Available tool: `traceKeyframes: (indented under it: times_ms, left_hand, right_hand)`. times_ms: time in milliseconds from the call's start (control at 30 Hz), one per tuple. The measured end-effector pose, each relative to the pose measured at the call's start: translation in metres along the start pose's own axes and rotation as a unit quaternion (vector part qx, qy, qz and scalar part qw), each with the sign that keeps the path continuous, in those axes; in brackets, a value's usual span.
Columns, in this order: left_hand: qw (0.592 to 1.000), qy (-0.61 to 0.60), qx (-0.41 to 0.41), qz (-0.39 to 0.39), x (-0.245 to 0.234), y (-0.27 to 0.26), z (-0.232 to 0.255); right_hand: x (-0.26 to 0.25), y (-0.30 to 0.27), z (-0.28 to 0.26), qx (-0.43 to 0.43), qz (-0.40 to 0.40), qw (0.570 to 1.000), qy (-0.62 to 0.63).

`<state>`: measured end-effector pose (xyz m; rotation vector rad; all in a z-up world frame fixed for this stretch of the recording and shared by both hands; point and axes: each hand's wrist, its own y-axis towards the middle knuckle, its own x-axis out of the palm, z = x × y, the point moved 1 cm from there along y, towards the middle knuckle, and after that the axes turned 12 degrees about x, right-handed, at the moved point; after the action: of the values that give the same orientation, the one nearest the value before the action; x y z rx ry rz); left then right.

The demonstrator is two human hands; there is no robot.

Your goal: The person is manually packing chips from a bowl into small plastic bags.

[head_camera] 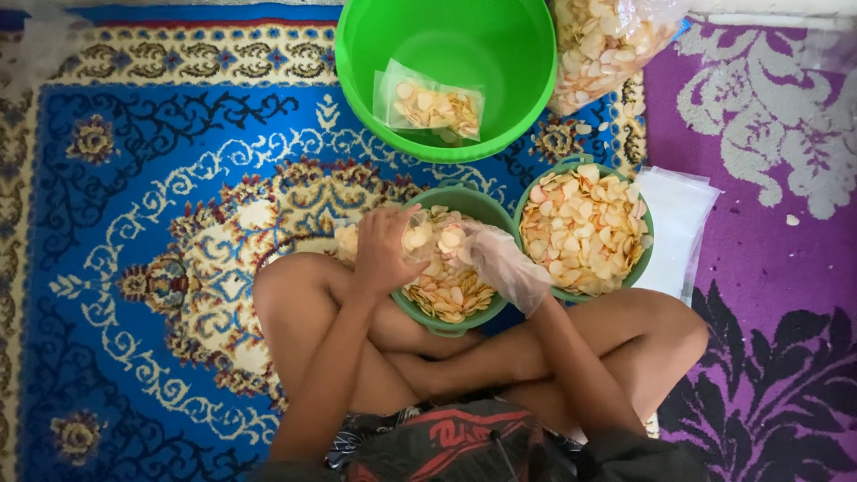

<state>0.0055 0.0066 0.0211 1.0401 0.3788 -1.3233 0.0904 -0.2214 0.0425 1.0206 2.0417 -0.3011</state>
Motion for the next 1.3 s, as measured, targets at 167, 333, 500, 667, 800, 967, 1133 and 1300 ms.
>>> traceKeyframes:
  times_ms: [167, 333, 500, 667, 800, 967, 1133, 1300]
  left_hand:
    - [0.994, 0.085, 0.061, -0.023, 0.004, -0.001, 0.006]
    - [0.991, 0.100, 0.082, -0.020, 0.014, -0.003, -0.001]
    - [0.989, 0.115, 0.086, -0.019, 0.013, -0.004, 0.002]
    - [0.989, 0.115, 0.089, -0.006, 0.011, -0.003, 0.005]
    - [0.988, 0.126, 0.091, 0.001, 0.012, -0.003, 0.001]
    - [0.991, 0.103, 0.082, 0.001, 0.018, -0.007, -0.005]
    - [0.991, 0.105, 0.081, 0.006, 0.013, -0.004, 0.001]
    - [0.991, 0.108, 0.082, 0.003, 0.017, -0.006, -0.004]
  right_hand:
    - [-0.009, 0.007, -0.025, 0.281, -0.067, 0.884, 0.368]
    - [-0.027, 0.011, -0.053, 0.371, -0.088, 0.817, 0.432]
    - [0.008, 0.004, -0.024, 0.411, -0.018, 0.673, 0.614]
    - [0.011, 0.005, -0.021, 0.389, -0.045, 0.685, 0.614]
    - [0.002, 0.007, -0.031, 0.379, -0.036, 0.714, 0.588]
    - [-0.021, 0.010, -0.047, 0.395, -0.058, 0.714, 0.575]
    - [-0.032, 0.011, -0.062, 0.367, -0.064, 0.750, 0.546]
    - [-0.033, 0.010, -0.066, 0.347, -0.051, 0.719, 0.600]
